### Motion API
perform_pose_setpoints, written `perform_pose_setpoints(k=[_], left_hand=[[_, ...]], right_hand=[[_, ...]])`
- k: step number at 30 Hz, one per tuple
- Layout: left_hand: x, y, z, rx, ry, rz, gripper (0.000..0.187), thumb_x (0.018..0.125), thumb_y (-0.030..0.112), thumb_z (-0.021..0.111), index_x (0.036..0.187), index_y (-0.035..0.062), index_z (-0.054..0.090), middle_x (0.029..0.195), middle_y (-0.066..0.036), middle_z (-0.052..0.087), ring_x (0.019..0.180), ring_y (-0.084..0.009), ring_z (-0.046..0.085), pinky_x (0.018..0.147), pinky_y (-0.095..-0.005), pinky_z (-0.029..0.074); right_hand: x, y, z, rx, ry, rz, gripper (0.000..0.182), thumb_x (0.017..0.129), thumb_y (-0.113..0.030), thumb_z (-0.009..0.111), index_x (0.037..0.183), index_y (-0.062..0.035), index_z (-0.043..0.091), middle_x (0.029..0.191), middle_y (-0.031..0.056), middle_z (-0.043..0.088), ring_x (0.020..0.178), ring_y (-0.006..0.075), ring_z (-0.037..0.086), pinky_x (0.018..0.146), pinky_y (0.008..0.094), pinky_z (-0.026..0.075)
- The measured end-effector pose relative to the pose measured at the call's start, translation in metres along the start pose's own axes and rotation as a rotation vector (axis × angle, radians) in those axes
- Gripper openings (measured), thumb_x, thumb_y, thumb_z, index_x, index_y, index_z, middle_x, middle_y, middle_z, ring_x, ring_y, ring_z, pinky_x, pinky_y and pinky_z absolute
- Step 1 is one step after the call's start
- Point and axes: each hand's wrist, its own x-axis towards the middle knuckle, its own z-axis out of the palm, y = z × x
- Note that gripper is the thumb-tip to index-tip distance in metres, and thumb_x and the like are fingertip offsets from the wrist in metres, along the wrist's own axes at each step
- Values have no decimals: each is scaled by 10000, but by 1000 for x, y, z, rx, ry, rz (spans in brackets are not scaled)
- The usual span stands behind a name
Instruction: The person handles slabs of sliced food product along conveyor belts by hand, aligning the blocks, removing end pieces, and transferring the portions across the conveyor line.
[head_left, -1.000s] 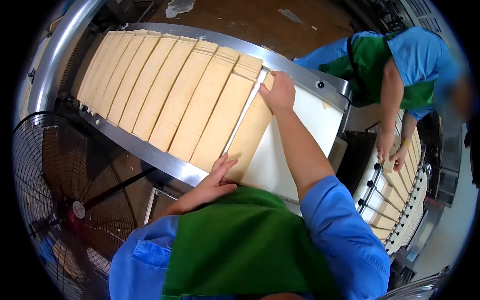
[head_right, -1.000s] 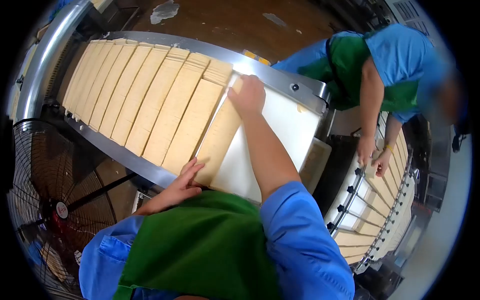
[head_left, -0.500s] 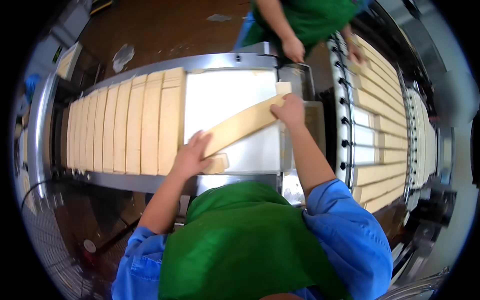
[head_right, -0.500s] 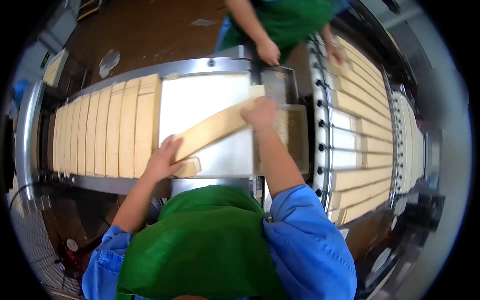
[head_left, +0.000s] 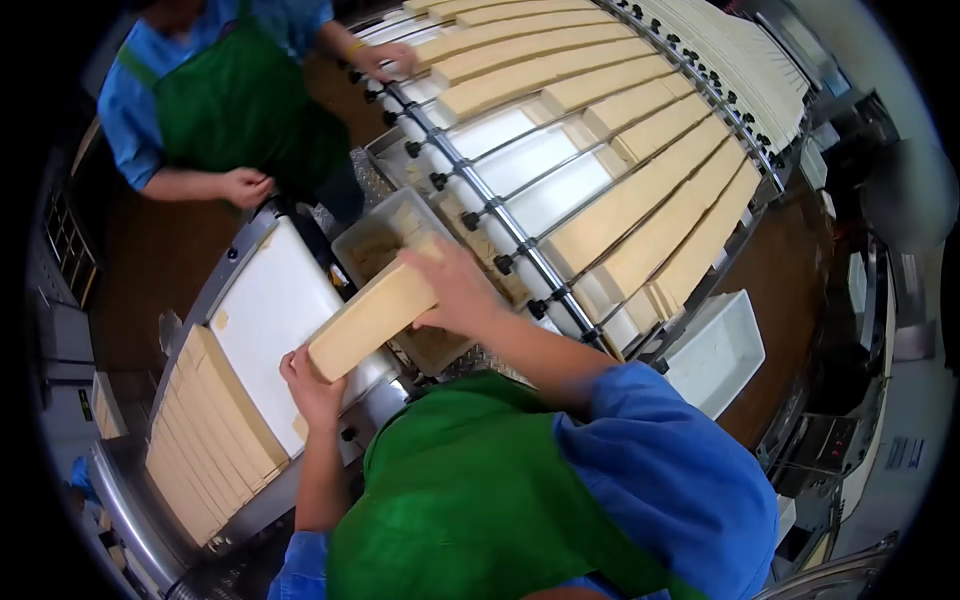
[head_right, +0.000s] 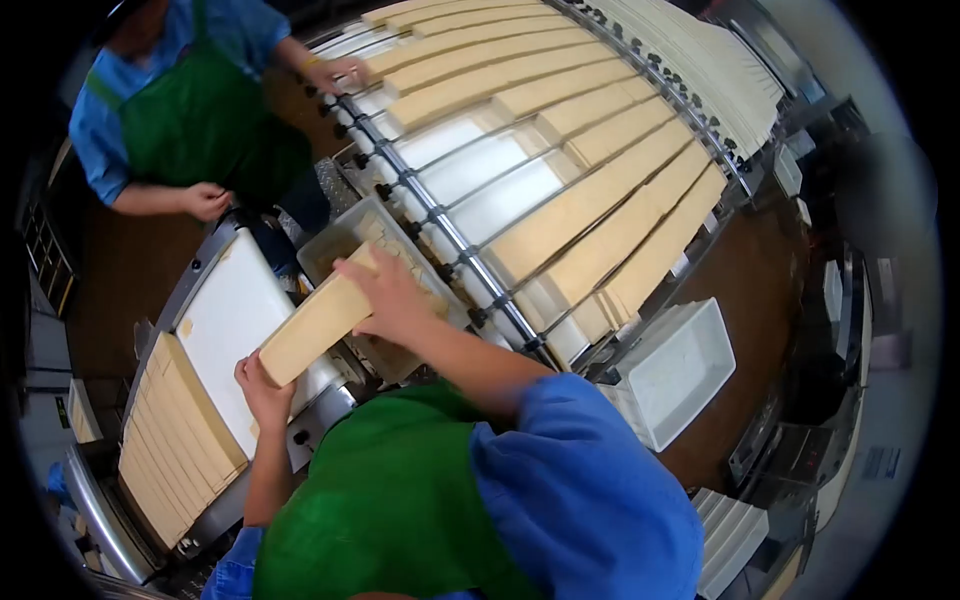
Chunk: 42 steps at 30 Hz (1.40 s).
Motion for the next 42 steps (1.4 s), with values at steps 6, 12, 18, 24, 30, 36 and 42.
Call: perform_pose_setpoints(k=[6,12,18,24,30,36,42], left_hand=[[37,178,32,-48,-156,432,753,670,153,818,1357,90,518,1409,-227,407,1270,-421,468,1047,-459,438],[82,284,67,-293,-378,530,827,697,140,835,1437,135,465,1527,-242,287,1306,-459,449,1068,-470,433],[104,275,61,-479,-661,256,823,746,-22,783,1465,131,413,1552,-158,261,1271,-316,534,922,-366,579],[119,305,100,-492,-723,391,728,774,-105,716,1416,116,454,1524,-138,269,1246,-274,551,901,-338,579],[115,285,153,-546,-707,328,751,809,-174,530,1488,107,373,1542,-115,296,1347,-233,455,924,-302,547],[96,225,99,-1015,-420,-197,852,829,-139,532,1575,138,227,1585,-171,291,1282,-264,529,1006,-303,461],[43,128,52,-805,-412,-216,774,923,149,675,1570,155,250,1563,-182,350,1243,-298,538,1039,-392,448]], right_hand=[[23,221,-114,745,218,851,845,971,-670,346,1414,34,493,1337,226,604,1309,330,521,1097,388,370],[65,309,-154,-112,-80,849,857,940,-693,434,1331,63,537,1241,270,638,1219,388,581,1031,418,452],[62,311,-157,-121,-40,790,945,886,-723,509,1399,70,454,1288,304,594,1252,391,562,1033,420,465],[62,268,-173,-383,-102,727,955,866,-715,555,1432,47,448,1408,291,510,1367,389,445,1122,433,384],[46,183,-105,59,-8,39,776,874,-595,615,1465,-112,470,1472,245,468,1385,406,412,1153,494,317],[22,143,-89,-250,-32,-56,501,894,-242,629,1387,-182,562,1493,93,484,1404,307,413,1133,469,331],[24,149,-50,-661,17,-198,341,843,-175,623,1178,-139,672,1344,77,578,1301,304,496,1039,480,403]])
